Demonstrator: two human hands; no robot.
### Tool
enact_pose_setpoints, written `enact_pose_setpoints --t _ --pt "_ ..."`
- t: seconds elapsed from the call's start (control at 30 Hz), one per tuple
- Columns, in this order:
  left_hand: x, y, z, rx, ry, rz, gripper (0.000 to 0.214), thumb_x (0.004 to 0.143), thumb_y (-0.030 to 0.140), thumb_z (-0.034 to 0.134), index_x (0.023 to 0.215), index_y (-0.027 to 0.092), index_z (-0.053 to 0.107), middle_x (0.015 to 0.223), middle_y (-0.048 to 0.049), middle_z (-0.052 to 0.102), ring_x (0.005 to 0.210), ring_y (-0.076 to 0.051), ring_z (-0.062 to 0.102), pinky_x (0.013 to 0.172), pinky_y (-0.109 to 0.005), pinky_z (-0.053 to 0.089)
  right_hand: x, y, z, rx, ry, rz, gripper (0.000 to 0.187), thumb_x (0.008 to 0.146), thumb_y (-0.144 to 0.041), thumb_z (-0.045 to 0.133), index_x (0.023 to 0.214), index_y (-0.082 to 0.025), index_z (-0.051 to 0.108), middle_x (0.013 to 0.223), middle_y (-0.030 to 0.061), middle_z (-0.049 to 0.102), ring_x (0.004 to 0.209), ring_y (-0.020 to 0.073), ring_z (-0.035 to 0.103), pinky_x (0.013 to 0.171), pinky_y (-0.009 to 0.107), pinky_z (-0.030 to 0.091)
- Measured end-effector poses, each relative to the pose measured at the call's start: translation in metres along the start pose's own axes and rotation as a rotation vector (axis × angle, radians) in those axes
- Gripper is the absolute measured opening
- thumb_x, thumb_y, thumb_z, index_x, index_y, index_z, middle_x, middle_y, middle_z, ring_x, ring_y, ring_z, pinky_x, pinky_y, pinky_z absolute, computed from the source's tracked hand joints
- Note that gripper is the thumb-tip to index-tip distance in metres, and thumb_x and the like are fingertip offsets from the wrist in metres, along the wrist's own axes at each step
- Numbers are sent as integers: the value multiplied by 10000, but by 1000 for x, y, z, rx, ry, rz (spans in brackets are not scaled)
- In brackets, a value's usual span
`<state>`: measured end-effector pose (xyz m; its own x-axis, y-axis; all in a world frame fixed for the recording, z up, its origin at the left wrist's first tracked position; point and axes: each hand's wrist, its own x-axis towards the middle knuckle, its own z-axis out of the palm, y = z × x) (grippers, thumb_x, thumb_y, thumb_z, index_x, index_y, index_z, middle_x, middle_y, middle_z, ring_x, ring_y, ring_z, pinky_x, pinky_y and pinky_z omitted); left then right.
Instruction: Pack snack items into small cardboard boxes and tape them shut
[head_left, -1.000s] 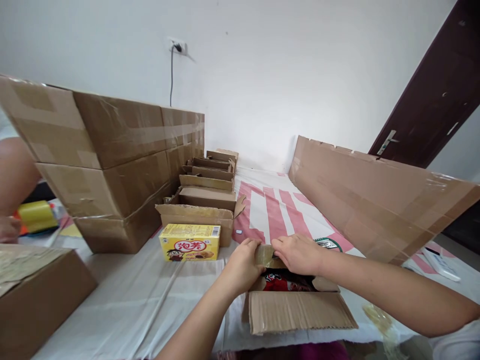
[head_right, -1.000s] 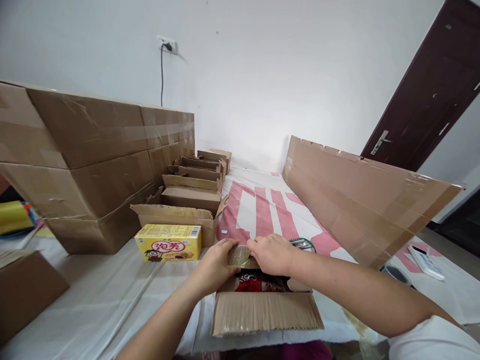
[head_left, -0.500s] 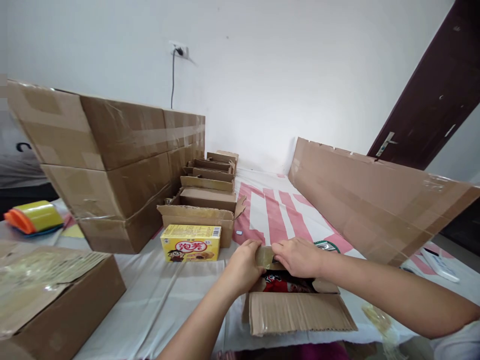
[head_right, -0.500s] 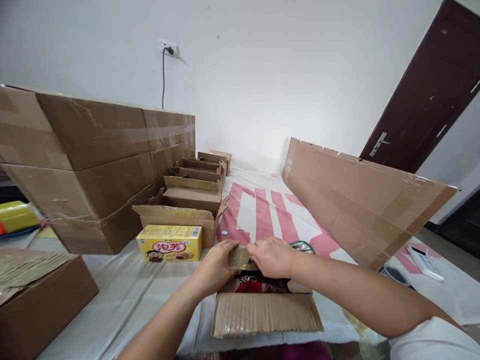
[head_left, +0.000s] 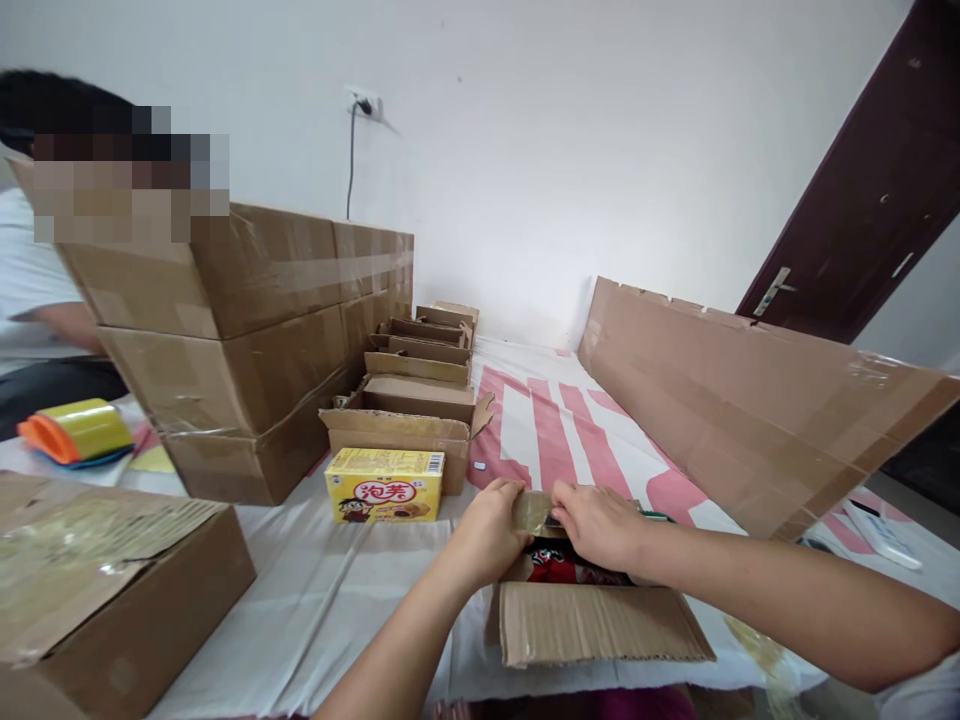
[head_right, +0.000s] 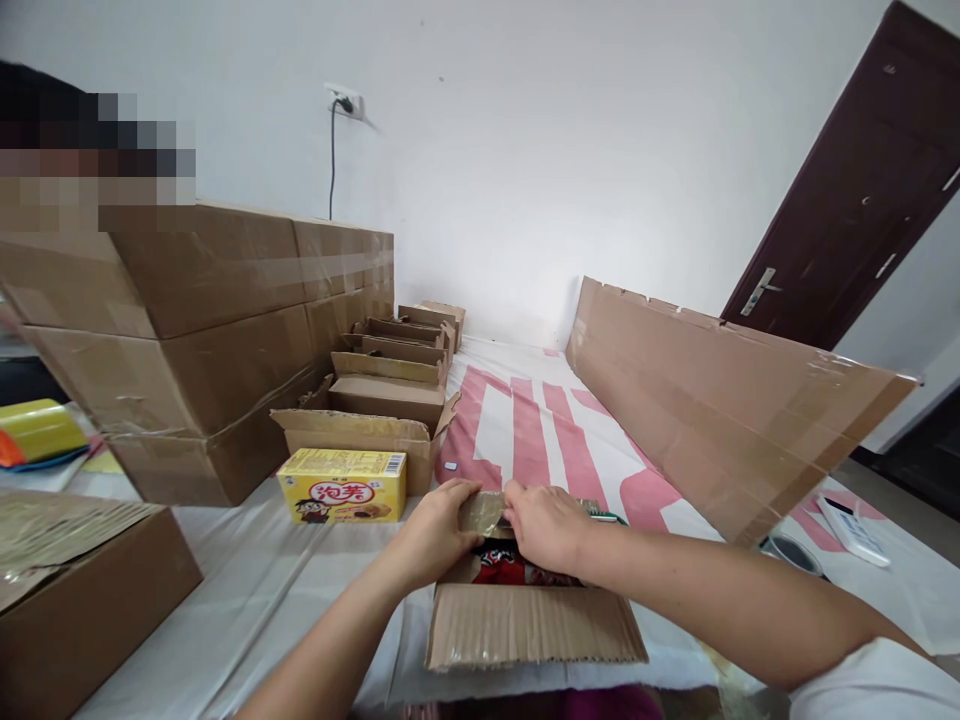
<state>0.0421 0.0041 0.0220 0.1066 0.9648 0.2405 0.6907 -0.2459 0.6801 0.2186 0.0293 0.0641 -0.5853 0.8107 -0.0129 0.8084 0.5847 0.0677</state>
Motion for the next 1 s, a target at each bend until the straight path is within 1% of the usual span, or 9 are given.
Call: enact_pose_setpoints --t 0.1,0.27,0.43,0.53,0.63,0.73,0.8,0.87,1.0 --pt "0 -1 1 3 -2 5 521 617 49 681 1122 150 605 1165 -117 637 1086 -250 599 963 -342 446 3 0 2 58 -2 32 151 917 -258 395 957 -218 535 868 63 703 764 217 648 562 291 255" --pt "0 -2 2 7 -1 0 556 615 41 676 1155 141 593 1191 -121 624 1107 -254 591 974 -341 444 13 1 2 163 -74 131 146 897 -266 445 956 -208 566 875 64 702 765 197 619 568 276 260" --pt "0 0 2 9 0 -8 527 621 41 685 1130 152 603 1163 -107 634 1084 -245 601 950 -335 455 22 1 -3 205 -121 202 118 886 -264 498 912 -204 597 867 41 696 750 158 595 556 245 275" --pt "1 0 2 3 0 -4 513 626 44 691 1120 153 605 1156 -106 636 1090 -243 599 945 -331 455 24 -2 -6 216 -137 230 113 891 -246 498 870 -202 601 830 27 688 715 142 590 552 237 280" --pt "1 0 3 0 1 -8 524 627 46 696 1131 153 599 1164 -104 631 1095 -239 596 960 -326 446 20 -5 -6 205 -128 235 115 895 -241 490 870 -199 594 813 38 687 706 156 600 557 248 281" --pt "0 -1 3 10 10 -25 505 636 56 695 1124 143 600 1169 -110 622 1081 -244 597 960 -333 445 13 -7 -2 181 -73 186 129 911 -246 459 962 -203 569 884 63 693 780 184 617 600 266 292" --pt "0 -2 3 23 14 -32 478 642 67 694 1107 133 605 1167 -119 618 1074 -253 596 951 -341 449 10 -8 2 172 -44 155 145 927 -245 430 996 -204 551 914 66 693 807 184 622 621 269 300" --pt "-1 -2 4 30 14 -27 469 645 72 693 1102 131 605 1167 -123 616 1078 -258 594 946 -343 450 12 -7 5 170 -39 161 140 930 -243 427 969 -200 554 899 60 696 795 177 625 608 263 302" --pt "-1 -2 4 38 15 -26 459 642 69 693 1087 141 608 1154 -118 620 1080 -258 595 938 -341 451 23 -5 7 164 -72 213 124 913 -247 465 898 -192 575 830 44 702 726 162 628 537 246 295"
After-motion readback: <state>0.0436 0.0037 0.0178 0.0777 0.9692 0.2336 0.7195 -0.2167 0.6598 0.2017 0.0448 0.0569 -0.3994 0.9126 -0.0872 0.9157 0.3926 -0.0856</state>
